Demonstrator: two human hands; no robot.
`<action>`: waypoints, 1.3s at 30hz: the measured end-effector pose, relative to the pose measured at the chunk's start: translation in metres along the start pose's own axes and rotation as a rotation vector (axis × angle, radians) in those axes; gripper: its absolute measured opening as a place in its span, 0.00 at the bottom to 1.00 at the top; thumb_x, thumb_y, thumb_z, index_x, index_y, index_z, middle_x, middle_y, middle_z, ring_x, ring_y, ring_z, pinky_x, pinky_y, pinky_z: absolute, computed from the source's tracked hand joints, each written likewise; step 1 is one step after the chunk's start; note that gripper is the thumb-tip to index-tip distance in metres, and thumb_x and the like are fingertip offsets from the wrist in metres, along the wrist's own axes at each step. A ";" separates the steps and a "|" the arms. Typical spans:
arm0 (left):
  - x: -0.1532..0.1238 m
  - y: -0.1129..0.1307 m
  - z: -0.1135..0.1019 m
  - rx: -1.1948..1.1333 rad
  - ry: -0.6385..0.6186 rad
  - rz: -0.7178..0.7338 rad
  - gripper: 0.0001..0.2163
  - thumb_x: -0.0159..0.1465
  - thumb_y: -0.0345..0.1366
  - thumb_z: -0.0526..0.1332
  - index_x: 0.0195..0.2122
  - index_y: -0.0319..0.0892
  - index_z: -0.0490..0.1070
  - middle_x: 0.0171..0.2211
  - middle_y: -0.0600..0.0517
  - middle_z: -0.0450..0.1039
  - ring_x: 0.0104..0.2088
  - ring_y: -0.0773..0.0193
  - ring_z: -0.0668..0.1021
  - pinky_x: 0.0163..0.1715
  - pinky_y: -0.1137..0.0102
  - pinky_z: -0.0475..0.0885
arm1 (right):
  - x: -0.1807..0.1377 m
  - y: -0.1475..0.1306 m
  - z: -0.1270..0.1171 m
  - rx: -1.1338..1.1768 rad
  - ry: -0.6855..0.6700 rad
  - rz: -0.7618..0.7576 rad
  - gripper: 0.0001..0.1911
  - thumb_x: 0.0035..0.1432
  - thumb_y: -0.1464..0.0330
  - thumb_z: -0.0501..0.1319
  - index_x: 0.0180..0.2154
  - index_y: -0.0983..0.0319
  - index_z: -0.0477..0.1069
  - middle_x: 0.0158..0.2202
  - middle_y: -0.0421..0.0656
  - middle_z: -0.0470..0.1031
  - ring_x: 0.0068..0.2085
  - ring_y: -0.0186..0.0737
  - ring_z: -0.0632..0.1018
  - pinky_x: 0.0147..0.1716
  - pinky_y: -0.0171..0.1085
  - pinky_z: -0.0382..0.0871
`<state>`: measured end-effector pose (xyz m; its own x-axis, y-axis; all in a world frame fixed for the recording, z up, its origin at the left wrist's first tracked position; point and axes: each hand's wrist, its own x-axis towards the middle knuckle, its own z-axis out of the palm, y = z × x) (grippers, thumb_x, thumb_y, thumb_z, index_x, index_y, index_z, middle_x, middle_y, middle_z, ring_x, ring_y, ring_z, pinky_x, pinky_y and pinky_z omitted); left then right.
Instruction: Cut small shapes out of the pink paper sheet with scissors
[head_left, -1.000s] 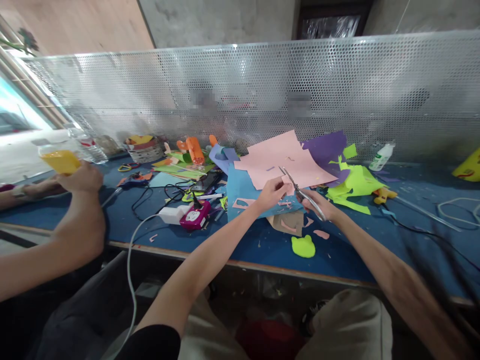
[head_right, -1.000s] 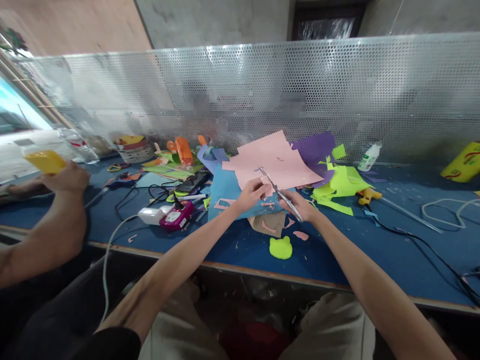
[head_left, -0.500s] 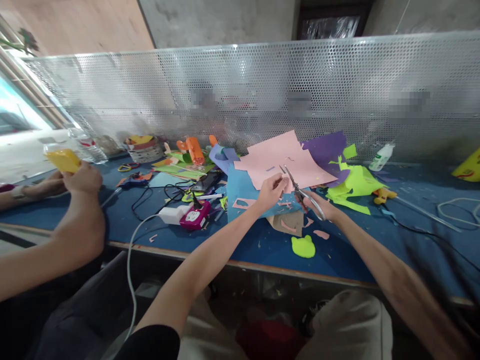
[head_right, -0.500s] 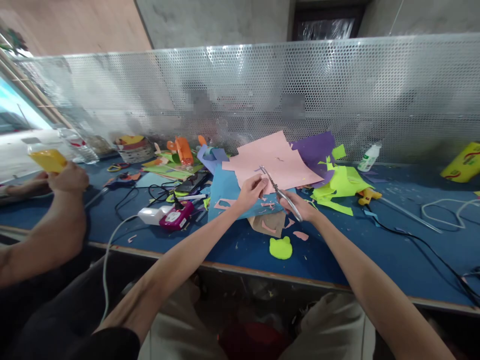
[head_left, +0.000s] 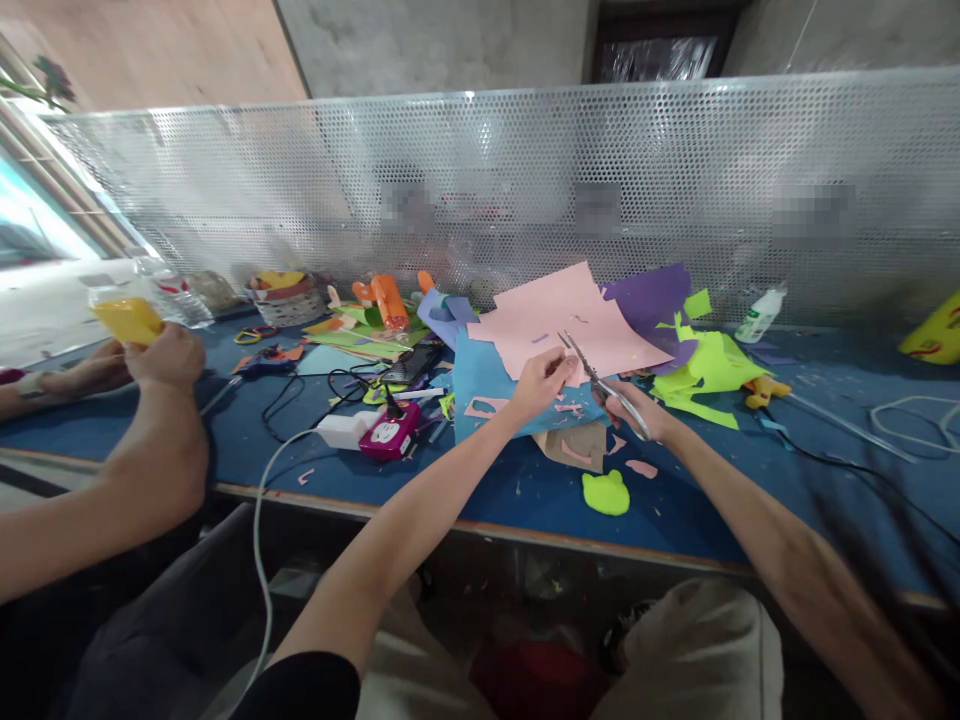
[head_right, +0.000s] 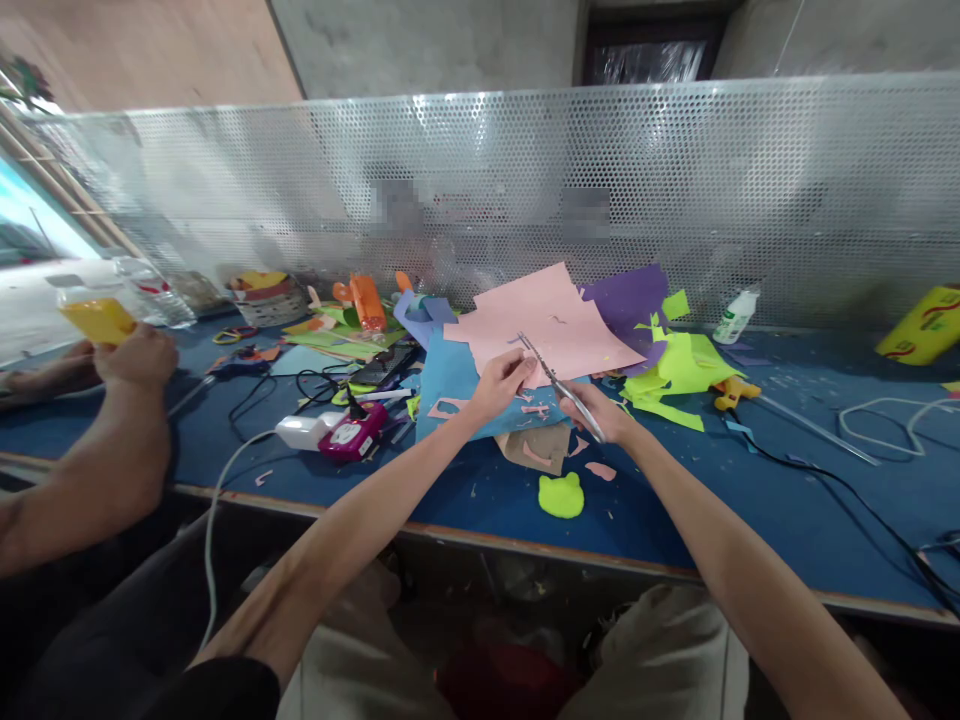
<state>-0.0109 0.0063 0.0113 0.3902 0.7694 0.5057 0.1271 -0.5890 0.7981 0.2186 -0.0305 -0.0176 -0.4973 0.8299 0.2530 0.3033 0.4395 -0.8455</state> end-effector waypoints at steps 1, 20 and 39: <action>0.000 0.000 0.000 0.000 -0.010 0.000 0.23 0.72 0.55 0.56 0.28 0.43 0.60 0.21 0.57 0.63 0.24 0.69 0.67 0.28 0.70 0.61 | 0.000 0.000 0.000 0.004 -0.005 -0.015 0.34 0.61 0.34 0.56 0.38 0.60 0.66 0.27 0.37 0.65 0.26 0.35 0.68 0.26 0.37 0.64; 0.003 -0.006 -0.001 0.499 0.030 -0.089 0.15 0.76 0.45 0.52 0.34 0.44 0.68 0.24 0.54 0.67 0.27 0.62 0.70 0.30 0.68 0.56 | 0.012 0.010 -0.001 -0.460 0.348 0.100 0.23 0.61 0.47 0.65 0.28 0.60 0.72 0.22 0.38 0.67 0.27 0.35 0.66 0.27 0.37 0.57; -0.001 0.003 -0.004 0.018 -0.191 -0.001 0.25 0.71 0.57 0.55 0.25 0.42 0.64 0.23 0.51 0.65 0.29 0.63 0.70 0.31 0.67 0.66 | -0.011 -0.022 -0.010 0.131 -0.008 0.209 0.30 0.51 0.37 0.67 0.33 0.58 0.73 0.26 0.38 0.69 0.26 0.35 0.69 0.25 0.36 0.65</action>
<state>-0.0144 0.0046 0.0142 0.5561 0.7100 0.4320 0.1436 -0.5940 0.7915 0.2256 -0.0454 0.0028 -0.4413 0.8951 0.0632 0.2921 0.2099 -0.9331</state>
